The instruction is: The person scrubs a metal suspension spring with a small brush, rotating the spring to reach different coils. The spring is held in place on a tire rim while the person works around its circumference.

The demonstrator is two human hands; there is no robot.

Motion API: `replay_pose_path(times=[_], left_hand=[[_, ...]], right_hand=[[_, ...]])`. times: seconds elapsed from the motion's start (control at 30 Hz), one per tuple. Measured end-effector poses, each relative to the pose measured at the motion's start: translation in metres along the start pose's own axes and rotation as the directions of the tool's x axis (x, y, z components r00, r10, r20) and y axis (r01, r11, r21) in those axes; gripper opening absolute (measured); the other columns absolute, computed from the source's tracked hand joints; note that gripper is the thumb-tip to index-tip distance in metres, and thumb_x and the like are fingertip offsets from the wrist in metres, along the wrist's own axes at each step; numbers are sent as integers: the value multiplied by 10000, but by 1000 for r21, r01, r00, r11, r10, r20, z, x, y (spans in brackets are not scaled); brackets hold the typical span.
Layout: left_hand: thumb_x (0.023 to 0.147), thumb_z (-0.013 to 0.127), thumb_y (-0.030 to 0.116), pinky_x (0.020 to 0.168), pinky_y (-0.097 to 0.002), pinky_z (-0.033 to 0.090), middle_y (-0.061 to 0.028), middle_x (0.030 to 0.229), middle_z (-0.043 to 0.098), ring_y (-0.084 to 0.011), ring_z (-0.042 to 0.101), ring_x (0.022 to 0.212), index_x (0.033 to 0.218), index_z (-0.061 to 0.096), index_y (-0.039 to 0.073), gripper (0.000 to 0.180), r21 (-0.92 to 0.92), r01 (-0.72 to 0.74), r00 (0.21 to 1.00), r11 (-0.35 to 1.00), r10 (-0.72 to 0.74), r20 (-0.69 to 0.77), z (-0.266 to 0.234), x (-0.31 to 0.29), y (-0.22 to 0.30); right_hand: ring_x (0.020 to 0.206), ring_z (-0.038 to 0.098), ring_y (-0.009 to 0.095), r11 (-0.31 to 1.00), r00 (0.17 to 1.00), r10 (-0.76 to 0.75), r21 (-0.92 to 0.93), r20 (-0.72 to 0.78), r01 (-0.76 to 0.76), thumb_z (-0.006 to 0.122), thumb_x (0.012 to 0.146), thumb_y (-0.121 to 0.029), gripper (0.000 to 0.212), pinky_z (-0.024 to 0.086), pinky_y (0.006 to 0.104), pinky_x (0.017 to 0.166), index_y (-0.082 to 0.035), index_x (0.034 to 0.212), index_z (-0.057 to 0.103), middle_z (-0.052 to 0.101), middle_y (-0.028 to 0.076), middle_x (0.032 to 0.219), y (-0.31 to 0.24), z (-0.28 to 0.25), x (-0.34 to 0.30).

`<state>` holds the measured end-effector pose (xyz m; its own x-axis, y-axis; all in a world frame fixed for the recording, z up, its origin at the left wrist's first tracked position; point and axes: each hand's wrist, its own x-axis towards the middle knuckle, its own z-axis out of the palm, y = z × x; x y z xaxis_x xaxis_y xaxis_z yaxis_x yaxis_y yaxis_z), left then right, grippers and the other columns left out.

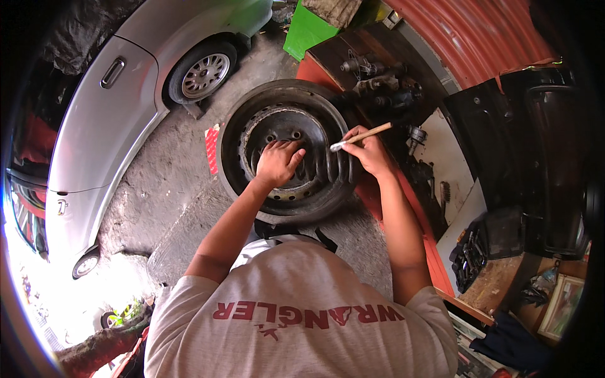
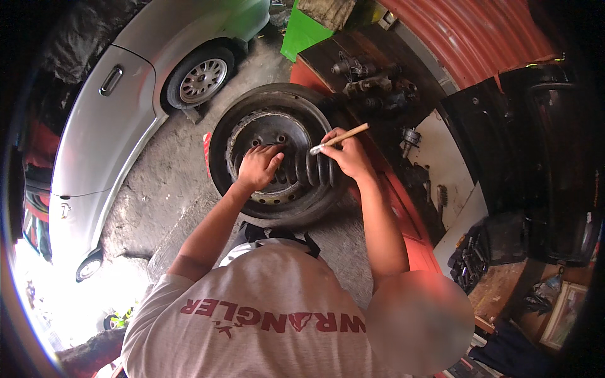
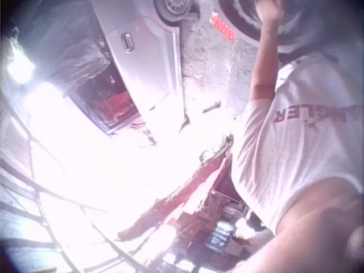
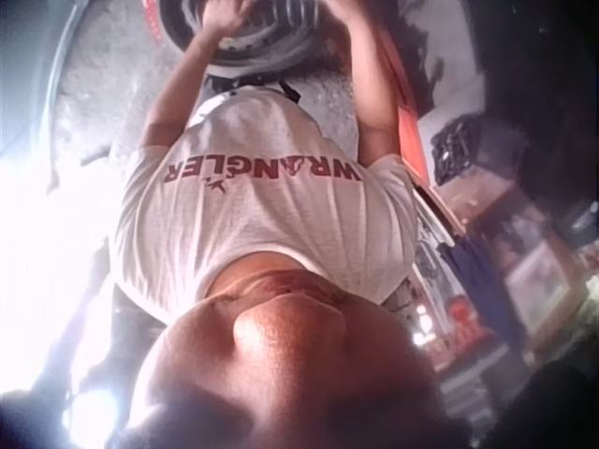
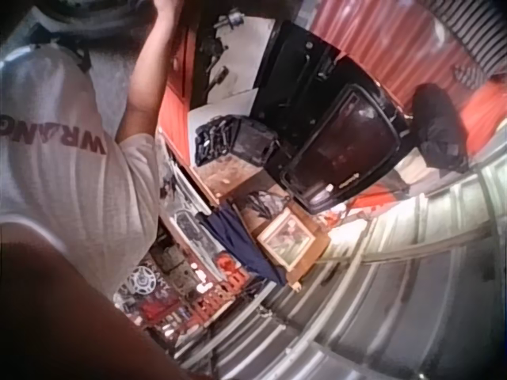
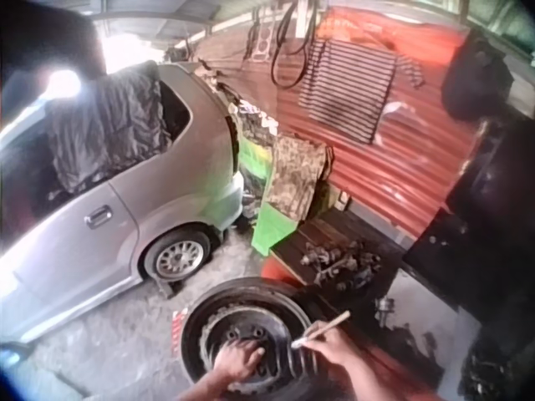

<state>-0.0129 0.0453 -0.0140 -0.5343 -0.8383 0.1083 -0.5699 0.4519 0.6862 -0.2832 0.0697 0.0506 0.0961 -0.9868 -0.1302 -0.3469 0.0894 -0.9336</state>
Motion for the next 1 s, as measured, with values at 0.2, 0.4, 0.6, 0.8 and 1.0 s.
replay_pose_path(times=[0.2,0.4,0.6,0.8,1.0], left_hand=[[1026,404,434,1059,-480,379,-191,1204,657,-373,579,1169,1255,612,66,481,-6,-5,1000,1000,5,-5,-1,0,0],[1023,412,435,1045,-472,388,-191,1193,661,-374,583,1155,1255,612,68,478,-18,6,1000,1000,-6,3,-1,-1,1],[1025,402,443,1029,-466,400,-196,1188,658,-375,581,1155,1264,610,72,488,-3,5,1000,1000,-5,-9,-2,-1,1],[1026,398,447,1032,-464,399,-188,1200,656,-377,578,1163,1273,608,77,492,9,24,1000,1000,-24,11,-2,0,2],[1028,392,450,1026,-468,402,-177,1200,660,-375,579,1161,1275,610,81,494,22,22,1000,1000,-22,7,0,-1,1]], right_hand=[[971,596,127,999,996,-36,40,79,33,717,854,-69,116,457,287,895,-39,921,628,637,32,925,-9,2,-3],[886,636,156,982,997,-22,-186,69,34,708,840,-104,129,465,311,828,-40,930,642,660,63,869,-22,1,-2],[980,601,137,991,989,-24,-128,147,43,711,836,-102,135,450,318,921,-27,909,626,630,55,941,-34,0,-1],[909,623,140,994,956,-90,-42,279,105,699,845,-51,104,477,310,832,-29,924,635,666,51,895,-25,-10,-4],[952,621,135,982,989,-50,-176,137,74,718,838,-83,147,472,314,883,-36,945,629,651,44,948,-30,-2,-3]])
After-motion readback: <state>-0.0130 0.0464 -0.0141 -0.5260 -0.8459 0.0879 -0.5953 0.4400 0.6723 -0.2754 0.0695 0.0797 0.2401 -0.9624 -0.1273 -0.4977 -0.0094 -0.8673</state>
